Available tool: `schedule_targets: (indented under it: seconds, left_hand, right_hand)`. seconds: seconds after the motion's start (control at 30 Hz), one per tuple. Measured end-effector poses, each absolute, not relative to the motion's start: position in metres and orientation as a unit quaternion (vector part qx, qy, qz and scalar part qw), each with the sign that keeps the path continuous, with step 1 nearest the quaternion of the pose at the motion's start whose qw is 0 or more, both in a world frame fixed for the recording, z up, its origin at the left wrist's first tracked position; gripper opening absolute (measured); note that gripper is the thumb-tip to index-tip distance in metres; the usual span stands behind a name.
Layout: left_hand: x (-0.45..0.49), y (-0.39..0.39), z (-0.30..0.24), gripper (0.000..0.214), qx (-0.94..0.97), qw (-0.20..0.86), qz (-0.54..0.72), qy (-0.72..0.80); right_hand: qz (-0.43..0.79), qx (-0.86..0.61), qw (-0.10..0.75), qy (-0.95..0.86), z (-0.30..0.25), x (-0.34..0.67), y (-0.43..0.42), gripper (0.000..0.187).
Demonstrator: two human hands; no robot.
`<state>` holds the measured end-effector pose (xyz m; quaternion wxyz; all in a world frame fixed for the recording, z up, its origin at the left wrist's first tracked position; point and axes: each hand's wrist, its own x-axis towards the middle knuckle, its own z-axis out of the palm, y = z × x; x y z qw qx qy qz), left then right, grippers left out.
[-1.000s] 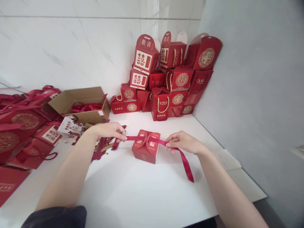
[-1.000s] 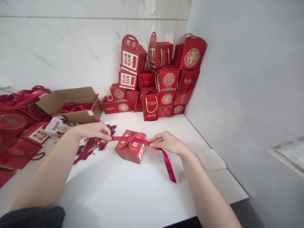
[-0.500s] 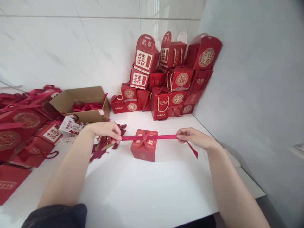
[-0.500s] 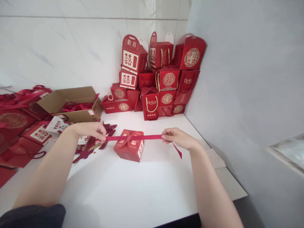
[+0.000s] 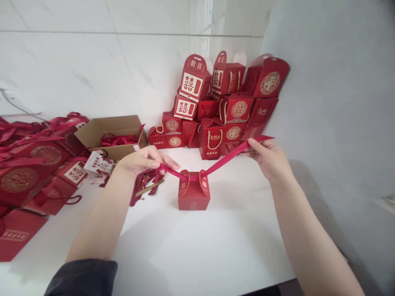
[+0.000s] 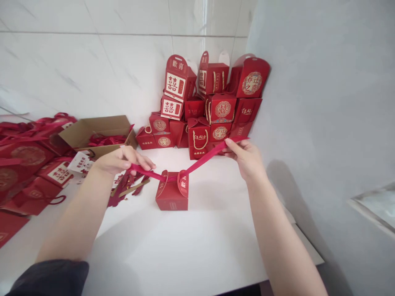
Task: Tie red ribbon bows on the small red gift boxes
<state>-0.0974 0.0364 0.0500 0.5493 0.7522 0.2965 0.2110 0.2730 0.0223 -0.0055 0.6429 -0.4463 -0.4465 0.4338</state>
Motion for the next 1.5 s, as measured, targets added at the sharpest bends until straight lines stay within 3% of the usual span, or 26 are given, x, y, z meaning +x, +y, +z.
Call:
schedule_targets:
  seconds: [0.13, 0.33, 0.4, 0.6, 0.93, 1.5]
  left_hand:
    - [-0.07, 0.026, 0.062, 0.031, 0.684, 0.577, 0.355, 0.269]
    - [-0.026, 0.002, 0.077, 0.022, 0.631, 0.49, 0.525, 0.293]
    - [-0.013, -0.006, 0.073, 0.023, 0.635, 0.477, 0.523, 0.308]
    - [0.005, -0.011, 0.057, 0.064, 0.644, 0.471, 0.498, 0.339]
    - [0.006, 0.0, 0.046, 0.044, 0.654, 0.451, 0.474, 0.379]
    - [0.008, 0.005, 0.037, 0.035, 0.645, 0.462, 0.48, 0.374]
  right_hand:
    - [0.382, -0.389, 0.682, -0.487, 0.031, 0.252, 0.023, 0.025]
    - [0.3, -0.387, 0.663, -0.567, 0.053, 0.209, 0.008, 0.035]
    - [0.326, -0.394, 0.641, -0.572, 0.049, 0.194, 0.004, 0.037]
    - [0.429, -0.376, 0.564, -0.596, 0.033, 0.173, 0.001, 0.036]
    - [0.469, -0.332, 0.507, -0.642, 0.035, 0.173, -0.003, 0.022]
    - [0.403, -0.354, 0.54, -0.649, 0.033, 0.172, -0.005, 0.034]
